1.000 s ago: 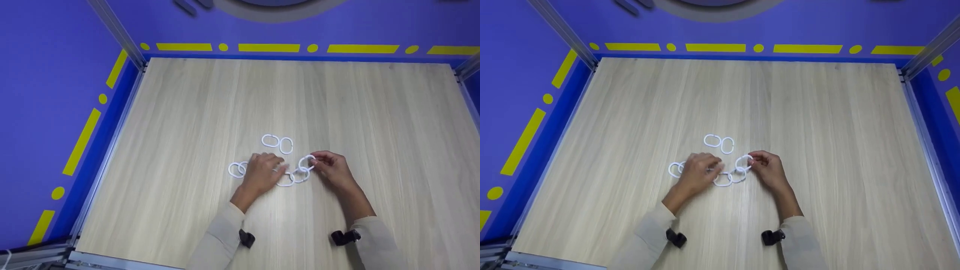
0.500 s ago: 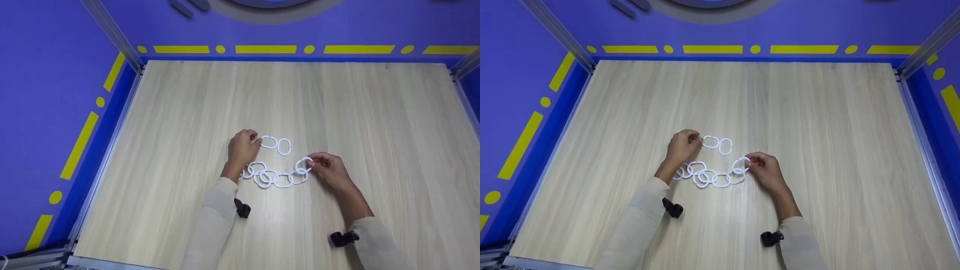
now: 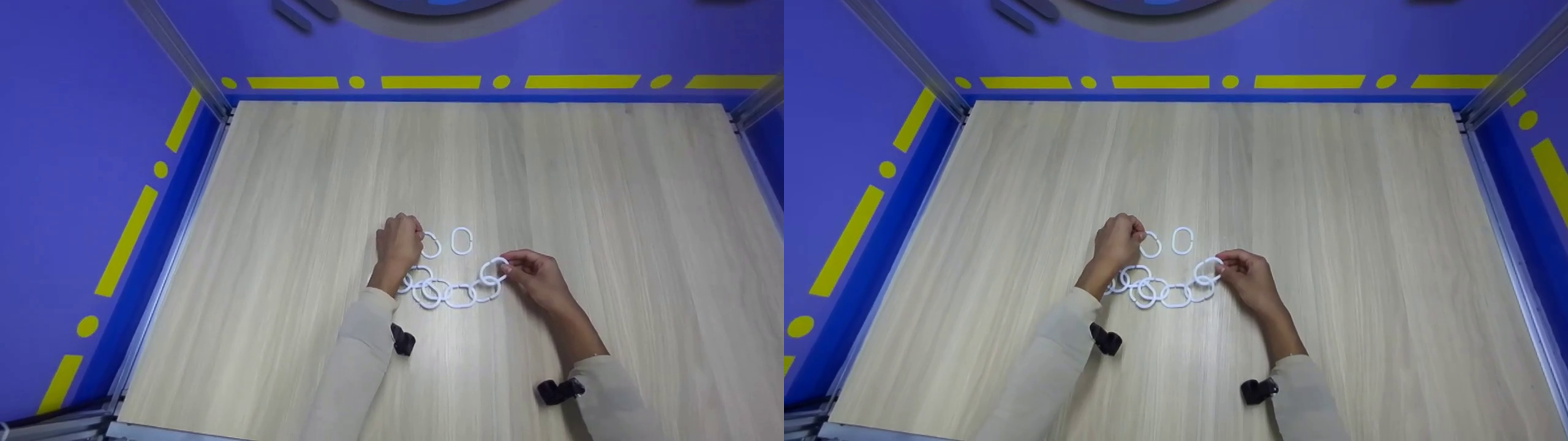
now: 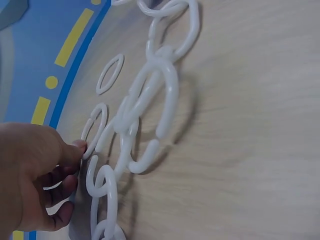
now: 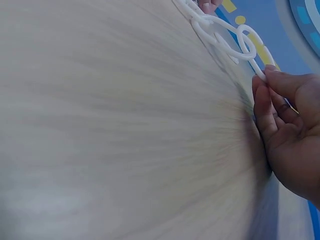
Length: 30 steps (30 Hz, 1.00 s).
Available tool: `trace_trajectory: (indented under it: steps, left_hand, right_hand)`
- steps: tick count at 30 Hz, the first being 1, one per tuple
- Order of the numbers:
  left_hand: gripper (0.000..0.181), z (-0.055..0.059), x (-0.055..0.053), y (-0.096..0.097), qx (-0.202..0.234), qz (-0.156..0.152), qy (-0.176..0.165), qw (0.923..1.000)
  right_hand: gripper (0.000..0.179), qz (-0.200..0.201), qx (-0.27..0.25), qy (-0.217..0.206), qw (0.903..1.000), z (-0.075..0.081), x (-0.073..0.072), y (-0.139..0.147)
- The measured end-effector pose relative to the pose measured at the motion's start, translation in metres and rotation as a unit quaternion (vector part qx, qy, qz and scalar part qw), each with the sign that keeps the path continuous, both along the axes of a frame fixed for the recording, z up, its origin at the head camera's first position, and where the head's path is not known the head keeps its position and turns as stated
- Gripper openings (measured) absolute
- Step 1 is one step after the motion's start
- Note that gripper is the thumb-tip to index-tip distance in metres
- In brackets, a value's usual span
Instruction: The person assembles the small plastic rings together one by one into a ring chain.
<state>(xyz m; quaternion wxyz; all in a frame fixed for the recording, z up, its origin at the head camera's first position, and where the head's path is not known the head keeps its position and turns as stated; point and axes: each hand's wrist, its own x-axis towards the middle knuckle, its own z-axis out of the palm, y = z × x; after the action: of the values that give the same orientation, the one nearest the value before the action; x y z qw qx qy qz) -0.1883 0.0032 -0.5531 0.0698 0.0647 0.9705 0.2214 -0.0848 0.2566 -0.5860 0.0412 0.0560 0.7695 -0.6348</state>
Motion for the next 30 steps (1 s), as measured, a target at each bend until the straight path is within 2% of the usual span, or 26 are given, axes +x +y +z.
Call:
trace_trajectory:
  steps: [4, 8, 11, 16, 19, 23, 25, 26, 27, 29, 30]
  left_hand:
    - [0.008, -0.001, 0.004, -0.002, 0.01, -0.021, 0.001, 0.9997]
    - [0.007, -0.002, 0.007, -0.006, 0.106, -0.013, 0.0, 0.9942]
    - [0.006, -0.003, 0.008, -0.008, 0.197, 0.006, -0.008, 0.9804]
    - [0.009, -0.006, 0.012, -0.005, 0.317, 0.018, -0.042, 0.9473]
    - [0.01, -0.006, 0.017, 0.0, 0.389, 0.021, -0.089, 0.9169]
    - [0.014, -0.006, 0.026, 0.011, 0.468, 0.026, -0.159, 0.869]
    - [0.015, -0.006, 0.03, 0.017, 0.48, 0.018, -0.18, 0.8582]
    - [0.015, -0.006, 0.032, 0.021, 0.481, 0.012, -0.186, 0.8565]
    - [0.015, -0.006, 0.033, 0.024, 0.474, 0.003, -0.188, 0.8603]
    - [0.014, -0.007, 0.036, 0.029, 0.456, -0.014, -0.189, 0.8695]
    - [0.013, -0.007, 0.037, 0.032, 0.443, -0.022, -0.185, 0.8771]
  right_hand:
    - [0.028, -0.011, -0.021, -0.014, 0.9996, 0.001, 0.0, -0.001]
    - [0.028, -0.026, -0.051, -0.021, 0.9981, 0.002, 0.0, 0.0]
    - [0.024, -0.036, -0.053, -0.021, 0.9977, 0.002, -0.001, 0.0]
    - [0.027, -0.037, -0.043, -0.017, 0.9983, 0.002, -0.002, 0.001]
    - [0.03, -0.03, -0.04, -0.019, 0.9986, 0.003, -0.001, 0.002]
    - [0.031, -0.024, -0.042, -0.027, 0.9985, 0.002, -0.001, 0.003]
    - [0.031, -0.022, -0.043, -0.028, 0.9984, 0.001, -0.002, 0.003]
    - [0.03, -0.022, -0.045, -0.028, 0.9984, 0.001, -0.002, 0.003]
    - [0.029, -0.022, -0.046, -0.028, 0.9983, 0.001, -0.002, 0.004]
    - [0.026, -0.022, -0.046, -0.028, 0.9983, 0.002, -0.002, 0.004]
    - [0.025, -0.022, -0.044, -0.029, 0.9983, 0.002, -0.001, 0.004]
